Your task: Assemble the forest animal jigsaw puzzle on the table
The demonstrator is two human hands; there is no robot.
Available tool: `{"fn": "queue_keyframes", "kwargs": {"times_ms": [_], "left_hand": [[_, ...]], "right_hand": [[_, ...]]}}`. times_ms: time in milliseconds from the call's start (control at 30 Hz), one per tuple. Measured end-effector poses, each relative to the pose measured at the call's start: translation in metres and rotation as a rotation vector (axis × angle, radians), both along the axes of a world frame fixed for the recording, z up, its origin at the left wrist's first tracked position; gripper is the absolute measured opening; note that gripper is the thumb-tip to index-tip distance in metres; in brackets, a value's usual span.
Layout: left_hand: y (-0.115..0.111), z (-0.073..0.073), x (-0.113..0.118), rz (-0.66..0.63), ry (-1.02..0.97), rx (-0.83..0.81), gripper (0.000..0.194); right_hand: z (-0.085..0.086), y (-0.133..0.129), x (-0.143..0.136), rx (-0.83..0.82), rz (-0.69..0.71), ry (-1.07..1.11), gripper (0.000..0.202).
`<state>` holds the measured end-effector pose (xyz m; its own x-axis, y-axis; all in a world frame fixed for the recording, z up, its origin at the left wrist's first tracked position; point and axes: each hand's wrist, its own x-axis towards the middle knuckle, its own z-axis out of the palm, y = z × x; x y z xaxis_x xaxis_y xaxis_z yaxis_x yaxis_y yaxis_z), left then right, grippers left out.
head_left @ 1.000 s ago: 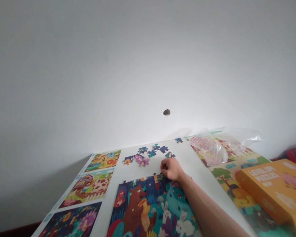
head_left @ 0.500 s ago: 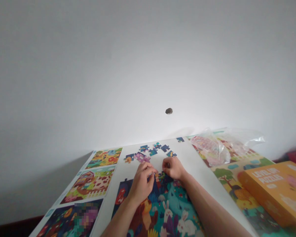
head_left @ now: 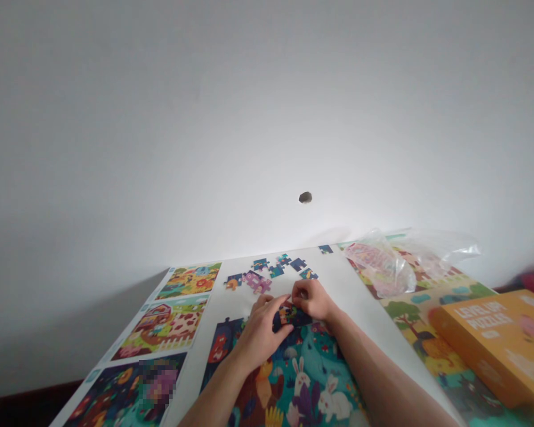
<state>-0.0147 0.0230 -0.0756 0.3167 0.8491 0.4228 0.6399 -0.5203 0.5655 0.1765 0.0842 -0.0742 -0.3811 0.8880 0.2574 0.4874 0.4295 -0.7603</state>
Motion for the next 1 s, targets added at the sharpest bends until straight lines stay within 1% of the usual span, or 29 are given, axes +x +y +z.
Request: {"fn": "queue_keyframes", "kwargs": {"times_ms": [67, 200, 267, 333, 433, 533, 633, 667, 733, 800, 900, 1000], "left_hand": [[0.000, 0.000, 0.001, -0.002, -0.015, -0.004, 0.060], [0.001, 0.003, 0.002, -0.028, -0.068, 0.003, 0.058], [0.002, 0.005, 0.002, -0.032, -0.097, 0.008, 0.055], [0.002, 0.006, 0.002, -0.015, -0.132, 0.020, 0.049], [0.004, 0.008, 0.001, 0.067, -0.183, 0.050, 0.034], [0.006, 0.008, -0.002, 0.167, -0.223, 0.082, 0.023], [0.008, 0.006, -0.005, 0.232, -0.241, 0.090, 0.023], [0.009, 0.005, -0.006, 0.244, -0.245, 0.081, 0.024], [0.010, 0.003, -0.007, 0.249, -0.255, 0.057, 0.025], [0.011, 0.002, -0.007, 0.243, -0.260, 0.037, 0.025], [0.010, 0.003, -0.006, 0.229, -0.266, 0.017, 0.025], [0.007, 0.006, -0.004, 0.186, -0.273, -0.026, 0.026]], "right_hand": [[-0.004, 0.002, -0.002, -0.042, 0.028, 0.159, 0.006], [-0.010, 0.004, -0.007, -0.197, 0.101, 0.457, 0.018], [-0.010, 0.004, -0.009, -0.246, 0.113, 0.544, 0.023], [-0.008, 0.004, -0.009, -0.261, 0.111, 0.605, 0.027], [-0.003, 0.005, -0.008, -0.281, 0.102, 0.672, 0.029], [-0.001, 0.004, -0.007, -0.312, 0.096, 0.707, 0.029], [-0.001, 0.002, -0.007, -0.341, 0.150, 0.670, 0.026], [-0.001, 0.001, -0.007, -0.342, 0.175, 0.637, 0.028], [-0.002, 0.000, -0.007, -0.333, 0.215, 0.557, 0.034], [-0.004, 0.000, -0.007, -0.315, 0.225, 0.503, 0.031], [-0.007, 0.002, -0.008, -0.309, 0.211, 0.503, 0.024], [-0.010, 0.004, -0.008, -0.320, 0.199, 0.536, 0.023]]}}
